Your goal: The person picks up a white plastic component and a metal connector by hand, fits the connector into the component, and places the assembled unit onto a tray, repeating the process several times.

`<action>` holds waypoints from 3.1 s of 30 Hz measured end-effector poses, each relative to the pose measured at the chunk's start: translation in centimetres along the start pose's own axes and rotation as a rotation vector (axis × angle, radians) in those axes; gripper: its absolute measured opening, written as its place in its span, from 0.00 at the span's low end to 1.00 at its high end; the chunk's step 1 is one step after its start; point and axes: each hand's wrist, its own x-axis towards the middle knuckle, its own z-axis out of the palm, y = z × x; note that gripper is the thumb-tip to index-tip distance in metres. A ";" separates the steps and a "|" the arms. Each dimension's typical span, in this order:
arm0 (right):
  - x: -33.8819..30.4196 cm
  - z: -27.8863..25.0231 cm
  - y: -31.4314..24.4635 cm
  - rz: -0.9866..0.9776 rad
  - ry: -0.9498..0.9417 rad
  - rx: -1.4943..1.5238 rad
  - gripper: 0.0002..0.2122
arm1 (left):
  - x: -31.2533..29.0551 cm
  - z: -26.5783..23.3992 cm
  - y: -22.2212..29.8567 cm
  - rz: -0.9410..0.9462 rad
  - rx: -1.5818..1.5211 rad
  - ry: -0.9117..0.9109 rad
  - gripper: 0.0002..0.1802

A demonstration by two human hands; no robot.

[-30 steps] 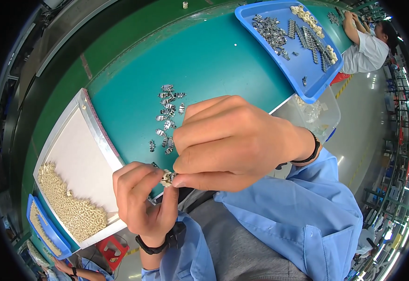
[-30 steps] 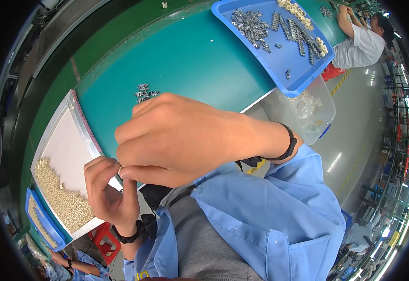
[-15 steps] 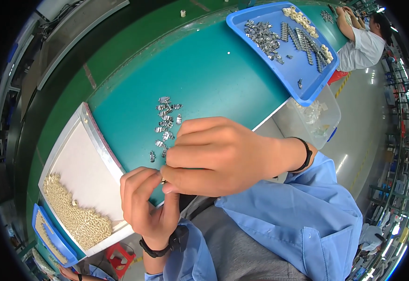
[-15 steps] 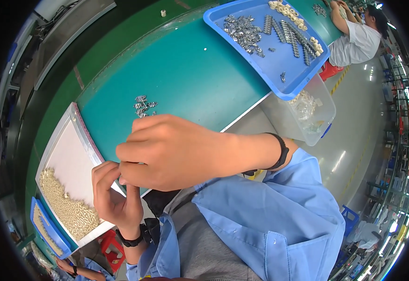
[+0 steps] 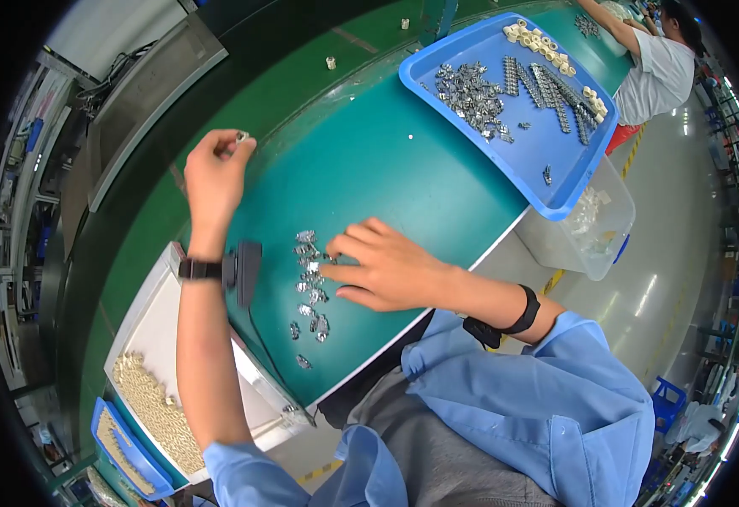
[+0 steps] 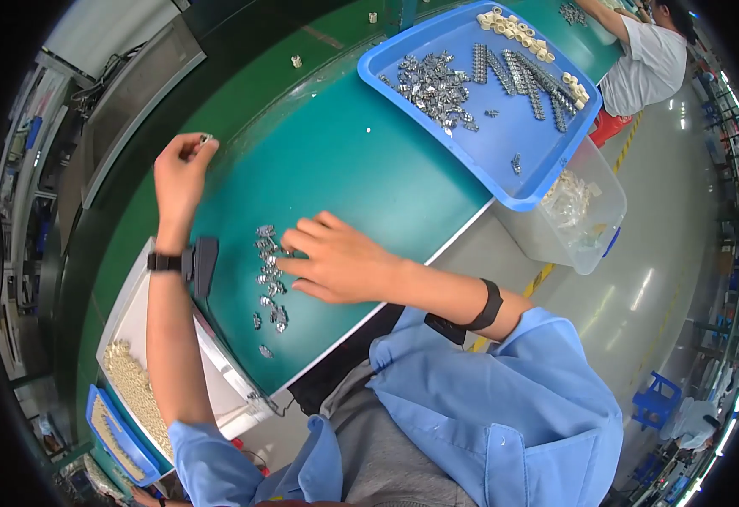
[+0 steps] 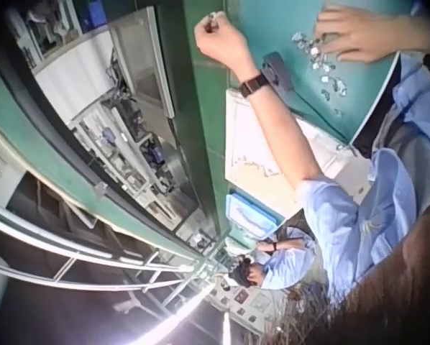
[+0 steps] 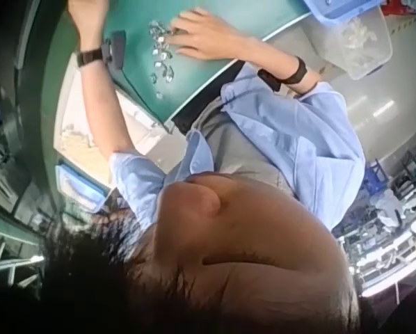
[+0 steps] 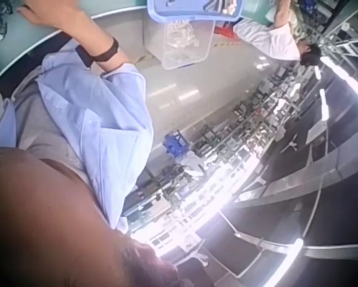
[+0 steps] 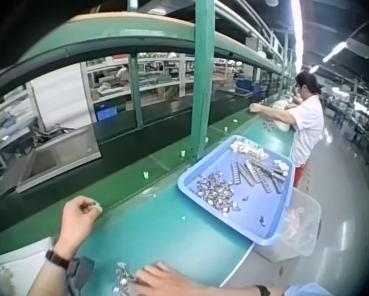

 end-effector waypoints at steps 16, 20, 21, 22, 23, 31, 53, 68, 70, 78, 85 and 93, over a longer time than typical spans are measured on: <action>1.2 1.4 -0.1 0.122 0.139 0.068 0.08 | 4.1 4.1 -4.6 0.194 0.167 0.169 0.29; 0.4 1.8 -1.9 0.185 0.229 0.160 0.10 | -2.6 -5.9 1.4 0.087 0.075 0.094 0.24; 0.4 2.1 -2.3 0.164 0.214 0.183 0.10 | -5.1 -9.2 1.9 0.087 0.110 0.075 0.21; 0.5 2.2 -2.9 0.151 0.204 0.185 0.09 | -7.5 -12.6 2.1 0.092 0.145 0.061 0.18; 0.4 2.3 -3.3 0.150 0.195 0.176 0.09 | -9.8 -15.5 1.1 0.056 0.209 0.073 0.15; 0.2 2.2 -6.6 0.058 0.077 -0.074 0.09 | -27.1 -29.6 -11.8 -0.317 1.119 0.393 0.11; 1.2 0.9 -4.1 0.294 -0.081 0.346 0.02 | -25.8 -24.8 -14.2 -0.247 0.553 0.408 0.14; 1.1 1.3 -4.6 0.670 -0.175 1.382 0.06 | -27.3 -9.1 5.2 0.143 0.029 -0.005 0.14; 1.1 0.8 -5.1 0.673 -0.148 1.372 0.05 | -27.5 -8.4 6.0 0.148 0.005 -0.020 0.15; 2.0 -1.2 -7.9 0.113 0.081 0.889 0.05 | -28.1 -6.9 7.2 0.193 -0.063 0.022 0.17; 2.6 -0.4 -8.1 -0.233 0.209 0.689 0.08 | -28.1 -6.7 7.5 0.221 -0.043 0.004 0.20; 2.9 -0.6 -8.2 -0.180 0.107 0.771 0.08 | -29.2 -6.8 7.1 -0.010 -0.383 -0.057 0.19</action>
